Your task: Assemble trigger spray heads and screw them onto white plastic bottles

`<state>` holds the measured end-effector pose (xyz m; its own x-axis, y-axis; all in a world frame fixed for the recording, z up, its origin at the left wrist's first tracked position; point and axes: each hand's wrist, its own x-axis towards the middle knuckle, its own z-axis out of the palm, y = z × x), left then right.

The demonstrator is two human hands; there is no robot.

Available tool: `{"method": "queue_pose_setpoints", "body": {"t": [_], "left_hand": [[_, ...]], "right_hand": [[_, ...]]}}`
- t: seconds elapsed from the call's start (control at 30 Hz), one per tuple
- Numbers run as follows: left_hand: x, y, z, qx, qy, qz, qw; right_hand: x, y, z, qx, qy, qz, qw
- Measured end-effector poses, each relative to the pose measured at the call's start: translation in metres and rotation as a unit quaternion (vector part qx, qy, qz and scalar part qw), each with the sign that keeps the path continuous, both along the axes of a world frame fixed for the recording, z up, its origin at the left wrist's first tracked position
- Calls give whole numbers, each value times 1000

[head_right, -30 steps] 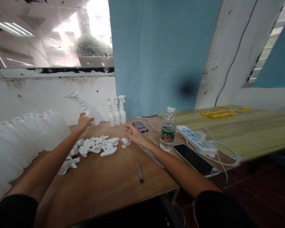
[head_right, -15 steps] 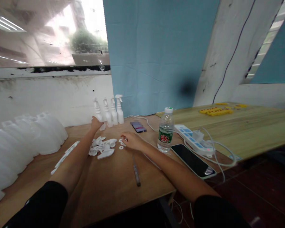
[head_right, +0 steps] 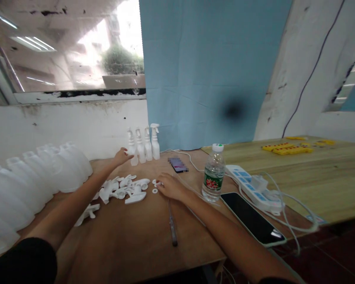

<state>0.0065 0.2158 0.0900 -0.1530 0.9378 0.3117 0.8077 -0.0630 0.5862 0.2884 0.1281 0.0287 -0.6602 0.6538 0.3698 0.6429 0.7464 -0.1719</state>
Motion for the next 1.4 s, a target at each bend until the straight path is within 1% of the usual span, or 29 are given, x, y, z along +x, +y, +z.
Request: {"method": "queue_pose_setpoints", "body": {"t": [0.03, 0.1, 0.2, 0.27, 0.33, 0.4, 0.43, 0.5, 0.57, 0.63, 0.73, 0.8, 0.9, 1.07, 1.17, 1.27, 1.33, 1.4], "left_hand": [[-11, -12, -1, 1, 22, -16, 1000], [-35, -44, -7, 8, 66, -45, 997], [-77, -108, -23, 25, 113, -72, 991], [-103, -153, -38, 37, 135, -76, 987], [-124, -192, -56, 46, 151, -66, 985], [-136, -221, -74, 51, 162, -60, 984], [-138, -230, -82, 50, 171, -63, 982], [-139, -237, -96, 43, 203, -68, 976], [-135, -232, -105, 39, 237, -69, 968], [-129, -221, -110, 42, 253, -73, 964], [-121, -202, -110, 51, 258, -81, 961], [-119, -195, -107, 58, 264, -73, 960], [-120, -197, -100, 62, 276, -62, 957], [-124, -220, -92, 29, 296, -65, 953], [-116, -233, -86, 0, 306, -67, 950], [-99, -238, -74, -25, 308, -103, 945], [-91, -239, -63, -40, 306, -150, 939], [-88, -243, -51, -67, 301, -208, 928]], "right_hand": [[0, 0, 0, 8, 2, 4, 1000], [1, 2, -1, 20, 4, 10, 1000], [5, 8, -3, 28, -3, 19, 999], [8, 14, -4, 31, -11, 24, 999], [10, 19, -6, 34, -15, 32, 999], [10, 22, -7, 37, -13, 41, 998], [9, 22, -8, 37, -11, 47, 998], [6, 18, -9, 36, -11, 58, 998], [1, 13, -10, 35, -17, 68, 997], [-4, 8, -12, 35, -27, 73, 996], [-7, 4, -15, 36, -42, 68, 996], [-8, 5, -16, 34, -49, 63, 996], [-8, 8, -18, 31, -57, 60, 996], [-12, 13, -17, 23, -53, 50, 997], [-16, 13, -12, 15, -45, 48, 998], [-19, 7, -4, 4, -35, 52, 998], [-22, 1, 2, -4, -28, 57, 998], [-23, -4, 6, -11, -18, 61, 998]]}}
